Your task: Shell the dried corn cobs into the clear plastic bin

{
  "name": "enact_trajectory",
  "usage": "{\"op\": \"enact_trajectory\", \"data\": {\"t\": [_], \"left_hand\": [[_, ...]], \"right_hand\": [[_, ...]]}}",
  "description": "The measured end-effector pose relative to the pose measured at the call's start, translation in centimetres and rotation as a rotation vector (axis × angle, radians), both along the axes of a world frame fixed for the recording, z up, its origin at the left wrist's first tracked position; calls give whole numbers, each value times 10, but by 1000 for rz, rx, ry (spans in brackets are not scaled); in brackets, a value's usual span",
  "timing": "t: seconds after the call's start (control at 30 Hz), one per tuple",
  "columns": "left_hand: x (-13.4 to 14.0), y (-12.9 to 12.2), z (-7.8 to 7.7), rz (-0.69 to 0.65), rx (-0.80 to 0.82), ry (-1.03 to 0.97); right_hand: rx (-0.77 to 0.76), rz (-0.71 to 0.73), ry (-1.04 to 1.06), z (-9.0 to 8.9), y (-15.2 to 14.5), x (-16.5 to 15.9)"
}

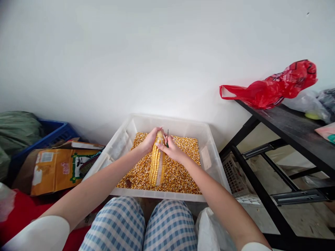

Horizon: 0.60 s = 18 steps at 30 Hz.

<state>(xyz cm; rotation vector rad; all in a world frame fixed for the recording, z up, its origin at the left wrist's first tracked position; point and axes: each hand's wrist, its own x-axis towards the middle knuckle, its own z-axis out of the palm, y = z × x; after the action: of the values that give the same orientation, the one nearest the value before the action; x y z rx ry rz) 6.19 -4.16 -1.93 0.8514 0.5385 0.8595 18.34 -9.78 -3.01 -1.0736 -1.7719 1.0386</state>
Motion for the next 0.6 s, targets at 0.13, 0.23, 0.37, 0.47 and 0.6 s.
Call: {"op": "enact_trajectory", "data": {"t": [0.13, 0.23, 0.37, 0.47, 0.6], "left_hand": [[-3, 4, 1, -6, -49, 3], [-3, 5, 0, -6, -9, -2], [0, 5, -4, 14, 25, -26], [0, 4, -3, 4, 16, -16], [-4, 3, 3, -17, -33, -5]], "right_hand": [[-30, 28, 51, 5, -2, -5], [-54, -56, 13, 8, -5, -10], [-59, -89, -36, 8, -6, -9], [-31, -53, -62, 7, -5, -5], [-29, -34, -51, 7, -6, -4]]}}
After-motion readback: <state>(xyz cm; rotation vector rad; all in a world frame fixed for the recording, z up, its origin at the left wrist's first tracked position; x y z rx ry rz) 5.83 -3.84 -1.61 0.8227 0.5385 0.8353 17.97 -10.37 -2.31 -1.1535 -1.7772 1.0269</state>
